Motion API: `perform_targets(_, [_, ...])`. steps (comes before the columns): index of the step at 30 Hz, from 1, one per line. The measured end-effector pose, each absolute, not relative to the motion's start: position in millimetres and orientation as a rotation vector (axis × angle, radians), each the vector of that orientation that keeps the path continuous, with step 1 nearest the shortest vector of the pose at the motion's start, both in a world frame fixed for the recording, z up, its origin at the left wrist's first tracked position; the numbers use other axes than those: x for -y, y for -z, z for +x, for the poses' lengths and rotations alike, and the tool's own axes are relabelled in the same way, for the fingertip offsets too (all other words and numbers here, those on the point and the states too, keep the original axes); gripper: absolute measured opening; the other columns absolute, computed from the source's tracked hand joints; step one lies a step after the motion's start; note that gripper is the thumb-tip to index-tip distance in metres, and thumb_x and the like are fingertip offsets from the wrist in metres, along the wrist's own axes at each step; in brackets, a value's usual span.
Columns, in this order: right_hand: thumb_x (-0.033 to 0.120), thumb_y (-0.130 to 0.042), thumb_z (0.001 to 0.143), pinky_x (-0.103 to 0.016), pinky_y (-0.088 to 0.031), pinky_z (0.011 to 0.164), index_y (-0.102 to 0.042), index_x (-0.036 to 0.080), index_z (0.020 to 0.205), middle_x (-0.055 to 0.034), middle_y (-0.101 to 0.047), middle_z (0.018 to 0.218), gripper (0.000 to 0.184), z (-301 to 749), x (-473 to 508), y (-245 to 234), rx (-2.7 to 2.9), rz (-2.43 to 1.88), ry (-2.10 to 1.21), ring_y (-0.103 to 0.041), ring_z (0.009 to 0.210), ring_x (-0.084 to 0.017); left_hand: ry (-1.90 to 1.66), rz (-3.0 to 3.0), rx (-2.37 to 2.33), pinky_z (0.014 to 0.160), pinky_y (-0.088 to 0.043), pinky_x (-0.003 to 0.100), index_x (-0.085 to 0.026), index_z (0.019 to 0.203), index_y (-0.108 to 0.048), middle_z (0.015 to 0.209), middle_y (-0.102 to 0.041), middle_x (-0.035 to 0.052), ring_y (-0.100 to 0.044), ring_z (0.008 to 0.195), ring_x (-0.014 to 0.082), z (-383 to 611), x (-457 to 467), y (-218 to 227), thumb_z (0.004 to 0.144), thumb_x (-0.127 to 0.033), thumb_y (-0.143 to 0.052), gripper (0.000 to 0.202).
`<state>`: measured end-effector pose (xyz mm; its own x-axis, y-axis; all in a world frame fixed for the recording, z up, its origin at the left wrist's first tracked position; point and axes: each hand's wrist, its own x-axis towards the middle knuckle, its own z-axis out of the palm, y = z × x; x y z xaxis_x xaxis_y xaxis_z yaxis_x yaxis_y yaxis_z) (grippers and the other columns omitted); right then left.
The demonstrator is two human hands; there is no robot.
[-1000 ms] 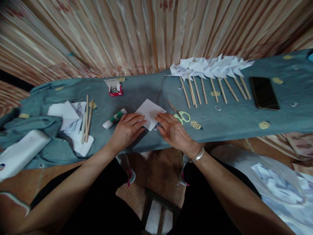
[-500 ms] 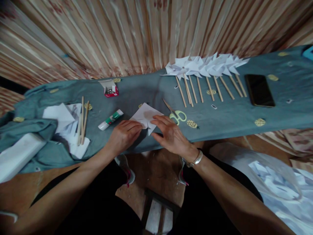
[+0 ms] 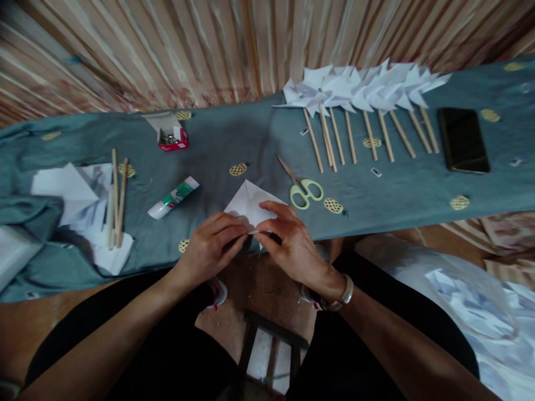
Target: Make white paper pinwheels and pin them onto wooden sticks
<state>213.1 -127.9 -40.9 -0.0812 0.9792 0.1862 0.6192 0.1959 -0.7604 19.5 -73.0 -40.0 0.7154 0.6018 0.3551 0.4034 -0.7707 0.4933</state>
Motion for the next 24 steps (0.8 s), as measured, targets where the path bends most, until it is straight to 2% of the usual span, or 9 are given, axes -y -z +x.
perform_targets(8, [0.023,-0.065,0.083,-0.049,-0.046,0.099,-0.067,0.023,0.08,-0.007,-0.064,0.121,0.004,207.2,121.1,41.7,1.744,-1.58,-0.563,-0.059,0.115,-0.026,-0.763,2.417,-0.88,0.08,-0.056,0.033,-0.017,0.11,-0.063,0.094,-0.07,0.0066,-0.065,0.089,0.0176,17.5,76.3,41.9,0.091,-0.019,-0.056,0.021])
perform_targets(19, [0.021,-0.062,0.086,-0.048,-0.045,0.1,-0.063,0.023,0.088,-0.0083,-0.062,0.122,0.004,208.8,123.1,37.6,1.768,-1.592,-0.507,-0.057,0.116,-0.026,-0.82,2.423,-0.875,0.077,-0.058,0.029,-0.014,0.103,-0.067,0.09,-0.073,0.0069,-0.069,0.085,0.0165,19.7,70.2,41.3,0.089,-0.017,-0.058,0.017])
perform_targets(24, [0.021,-0.055,0.089,-0.05,-0.044,0.102,-0.064,0.025,0.098,-0.007,-0.059,0.128,0.013,209.7,126.1,33.3,1.896,-1.51,-0.413,-0.054,0.119,-0.027,-0.808,2.397,-0.912,0.077,-0.058,0.03,-0.016,0.105,-0.067,0.091,-0.073,0.0064,-0.07,0.085,0.0166,20.5,69.7,40.9,0.088,-0.017,-0.059,0.018])
